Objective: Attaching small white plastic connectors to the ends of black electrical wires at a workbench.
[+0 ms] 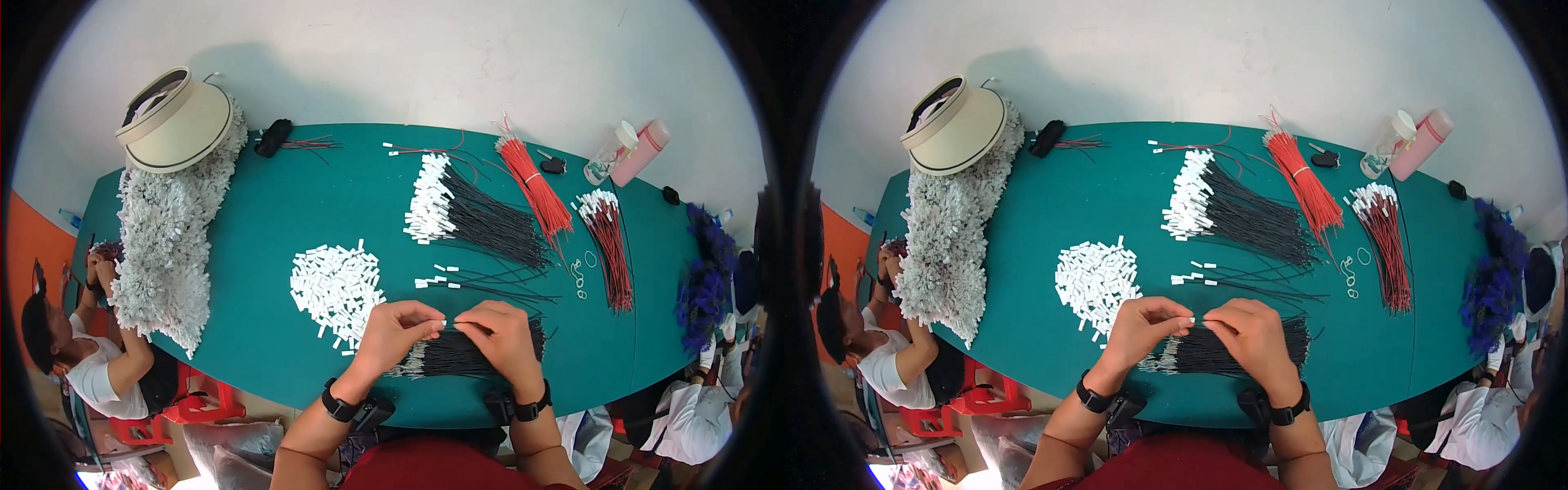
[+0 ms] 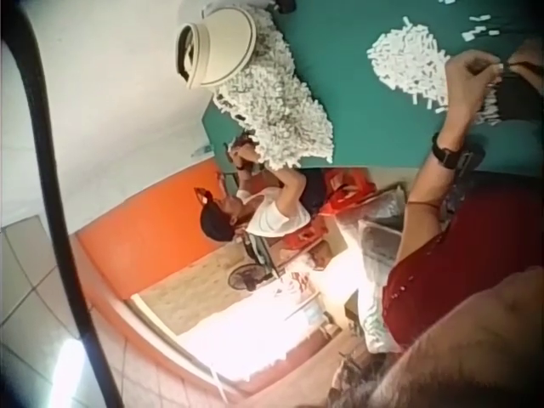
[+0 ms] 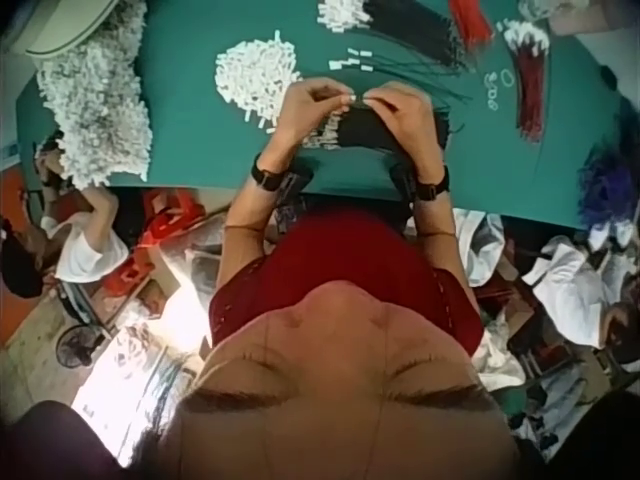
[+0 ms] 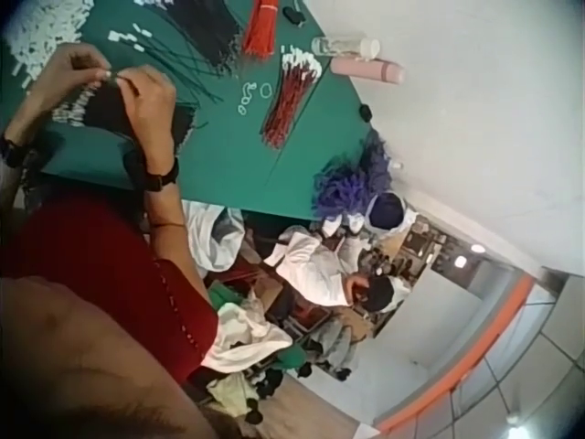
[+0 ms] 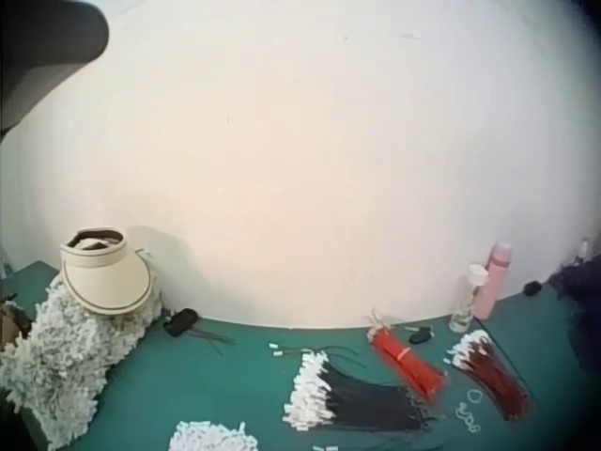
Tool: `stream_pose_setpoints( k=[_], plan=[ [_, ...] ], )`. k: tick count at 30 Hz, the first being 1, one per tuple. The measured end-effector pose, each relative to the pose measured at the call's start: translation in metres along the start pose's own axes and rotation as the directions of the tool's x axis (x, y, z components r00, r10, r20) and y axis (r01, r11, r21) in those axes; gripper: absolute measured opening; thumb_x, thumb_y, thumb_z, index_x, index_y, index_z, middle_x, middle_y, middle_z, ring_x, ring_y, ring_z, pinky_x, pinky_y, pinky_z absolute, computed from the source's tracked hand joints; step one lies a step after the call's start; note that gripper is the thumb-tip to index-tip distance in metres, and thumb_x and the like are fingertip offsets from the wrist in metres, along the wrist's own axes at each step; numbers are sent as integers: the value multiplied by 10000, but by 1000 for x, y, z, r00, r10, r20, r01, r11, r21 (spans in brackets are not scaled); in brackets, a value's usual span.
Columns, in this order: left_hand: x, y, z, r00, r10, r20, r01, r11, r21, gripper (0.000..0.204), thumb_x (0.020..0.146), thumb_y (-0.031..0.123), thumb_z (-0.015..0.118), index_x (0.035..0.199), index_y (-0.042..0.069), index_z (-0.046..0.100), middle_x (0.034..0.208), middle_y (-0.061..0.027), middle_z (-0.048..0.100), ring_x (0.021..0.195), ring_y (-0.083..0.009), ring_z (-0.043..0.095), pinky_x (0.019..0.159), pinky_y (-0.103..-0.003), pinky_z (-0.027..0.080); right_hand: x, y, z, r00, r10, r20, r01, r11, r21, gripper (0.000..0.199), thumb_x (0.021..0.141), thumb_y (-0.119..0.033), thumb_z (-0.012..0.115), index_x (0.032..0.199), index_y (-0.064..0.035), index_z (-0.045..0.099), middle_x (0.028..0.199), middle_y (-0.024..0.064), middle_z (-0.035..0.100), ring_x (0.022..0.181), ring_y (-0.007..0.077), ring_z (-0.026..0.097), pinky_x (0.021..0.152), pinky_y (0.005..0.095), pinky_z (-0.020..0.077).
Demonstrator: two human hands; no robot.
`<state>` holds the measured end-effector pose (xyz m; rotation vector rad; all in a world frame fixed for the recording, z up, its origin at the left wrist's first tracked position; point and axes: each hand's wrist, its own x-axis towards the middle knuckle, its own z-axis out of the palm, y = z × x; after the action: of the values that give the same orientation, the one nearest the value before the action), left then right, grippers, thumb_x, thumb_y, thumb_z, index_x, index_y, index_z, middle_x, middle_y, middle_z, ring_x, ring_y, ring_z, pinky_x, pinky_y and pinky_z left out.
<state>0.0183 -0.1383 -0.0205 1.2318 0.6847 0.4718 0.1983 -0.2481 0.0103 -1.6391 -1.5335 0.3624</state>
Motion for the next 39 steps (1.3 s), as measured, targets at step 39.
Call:
stream_pose_setpoints(
  k=[39],
  plan=[
    [27,-9,-31,798,584,-148,57,171,984,120,795,103,737,775,22,651,822,-130,617,842,-296,594,773,-413,500,-2,-1,13,957,-44,288,62,996,-57,72,849,-89,724,873,-24,705,854,100,687,812,310,634,740,411,524]
  ],
)
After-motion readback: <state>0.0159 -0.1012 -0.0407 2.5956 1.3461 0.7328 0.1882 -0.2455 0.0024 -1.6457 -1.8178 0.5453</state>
